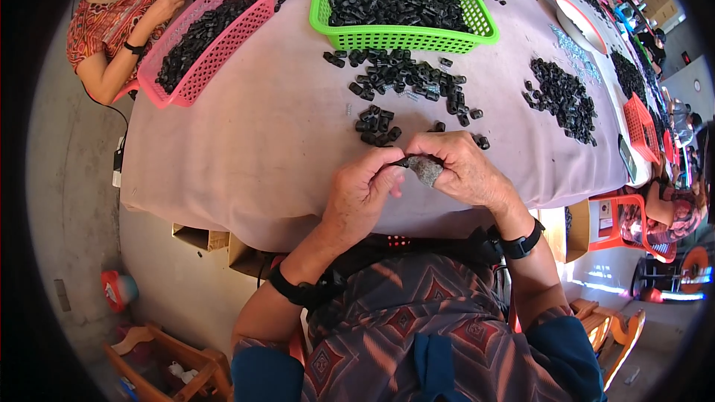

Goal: Sorting small black plastic components at a work table.

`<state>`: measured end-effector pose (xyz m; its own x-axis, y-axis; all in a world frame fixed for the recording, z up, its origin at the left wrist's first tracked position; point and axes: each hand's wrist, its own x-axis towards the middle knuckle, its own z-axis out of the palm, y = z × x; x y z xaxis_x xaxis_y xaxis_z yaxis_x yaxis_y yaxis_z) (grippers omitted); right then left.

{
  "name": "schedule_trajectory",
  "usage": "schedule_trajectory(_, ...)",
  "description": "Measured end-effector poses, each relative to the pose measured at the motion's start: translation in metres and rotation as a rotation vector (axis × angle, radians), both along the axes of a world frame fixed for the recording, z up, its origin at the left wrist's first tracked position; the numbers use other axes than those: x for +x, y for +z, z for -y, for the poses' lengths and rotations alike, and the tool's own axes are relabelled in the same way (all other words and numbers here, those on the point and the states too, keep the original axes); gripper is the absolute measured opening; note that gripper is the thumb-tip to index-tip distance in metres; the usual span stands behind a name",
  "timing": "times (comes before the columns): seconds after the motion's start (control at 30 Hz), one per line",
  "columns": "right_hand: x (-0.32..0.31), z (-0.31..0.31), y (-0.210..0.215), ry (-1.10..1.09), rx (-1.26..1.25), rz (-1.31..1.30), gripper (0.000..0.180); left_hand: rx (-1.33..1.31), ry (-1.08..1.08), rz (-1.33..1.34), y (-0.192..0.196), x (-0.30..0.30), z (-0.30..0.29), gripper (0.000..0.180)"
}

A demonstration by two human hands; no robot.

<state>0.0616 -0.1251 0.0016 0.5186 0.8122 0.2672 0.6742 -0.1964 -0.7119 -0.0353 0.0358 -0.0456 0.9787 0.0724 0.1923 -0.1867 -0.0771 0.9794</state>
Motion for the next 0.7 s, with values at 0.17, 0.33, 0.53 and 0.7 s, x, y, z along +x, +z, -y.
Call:
schedule_trajectory(0.17,-0.003,-0.001,-0.004,0.026,-0.018,0.019,0.011,0.021,0.012,0.000,0.002,-0.001,0.003,0.014)
schedule_trajectory(0.33,-0.007,-0.005,-0.005,0.023,-0.008,0.059,0.012,0.133,0.086,0.045,0.002,-0.003,0.006,0.015)
schedule_trajectory(0.53,-0.010,-0.003,-0.006,-0.042,-0.058,0.063,0.012,0.131,0.135,0.008,0.001,-0.001,0.010,0.017)
schedule_trajectory(0.7,-0.006,0.007,0.012,-0.016,-0.173,-0.099,0.015,0.150,0.086,0.020,0.005,-0.002,0.009,0.016)
